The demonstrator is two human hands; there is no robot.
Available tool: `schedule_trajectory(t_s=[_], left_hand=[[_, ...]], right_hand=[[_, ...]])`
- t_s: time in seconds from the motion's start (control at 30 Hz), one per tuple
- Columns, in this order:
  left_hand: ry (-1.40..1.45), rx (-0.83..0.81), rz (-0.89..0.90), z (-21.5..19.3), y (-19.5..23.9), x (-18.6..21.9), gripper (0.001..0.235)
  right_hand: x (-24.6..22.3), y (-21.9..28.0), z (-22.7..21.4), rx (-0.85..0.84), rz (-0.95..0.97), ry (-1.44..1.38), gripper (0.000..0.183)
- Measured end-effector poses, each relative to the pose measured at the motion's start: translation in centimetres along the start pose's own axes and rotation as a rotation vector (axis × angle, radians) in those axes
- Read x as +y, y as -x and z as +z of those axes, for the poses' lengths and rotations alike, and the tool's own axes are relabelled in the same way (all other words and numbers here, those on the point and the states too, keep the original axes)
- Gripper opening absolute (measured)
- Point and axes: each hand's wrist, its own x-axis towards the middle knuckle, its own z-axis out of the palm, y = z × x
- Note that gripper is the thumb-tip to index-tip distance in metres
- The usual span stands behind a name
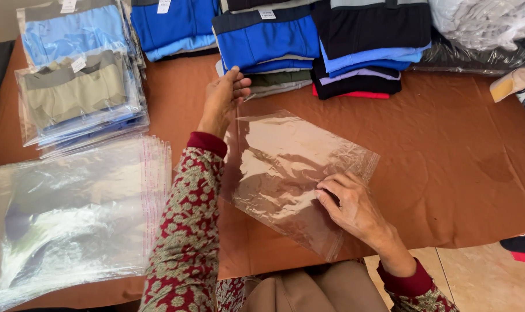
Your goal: Packaging folded underwear into clear plastic adhesive bags and smoothing them out
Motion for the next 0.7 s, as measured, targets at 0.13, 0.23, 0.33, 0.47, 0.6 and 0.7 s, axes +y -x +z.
schedule_trajectory(t_s=[0.13,0.23,0.33,0.47,0.6,0.7], left_hand=[[0.189,0.004,-0.086,1.7,-2.2,-1.1,0.035],[0.272,0.079,-0.103,2.7,-1.6,-0.8,0.029],[0.212,0.150,-0.056,2.7,-1.6,0.0,0.036],[0.225,0.357,0.011,0.3,-3.8,1.2,0.037],[0.502,0.280,0.060,-3.5,-5.1,3.3,0.023],[0.461,0.322,0.024,-5.0,-6.7,4.8,0.023]], right_hand=[[0.0,-0.2,0.1,0.008,0.011,-0.015,0.013],[-0.1,0.1,-0.1,0.007,0.010,-0.018,0.014],[0.1,0.7,0.7,0.043,-0.004,-0.014,0.015],[0.3,1.7,2.4,0.139,-0.093,0.038,0.017],[-2.6,0.8,0.6,0.128,-0.039,-0.044,0.019],[-2.4,0.0,0.2,0.082,0.003,-0.090,0.018]])
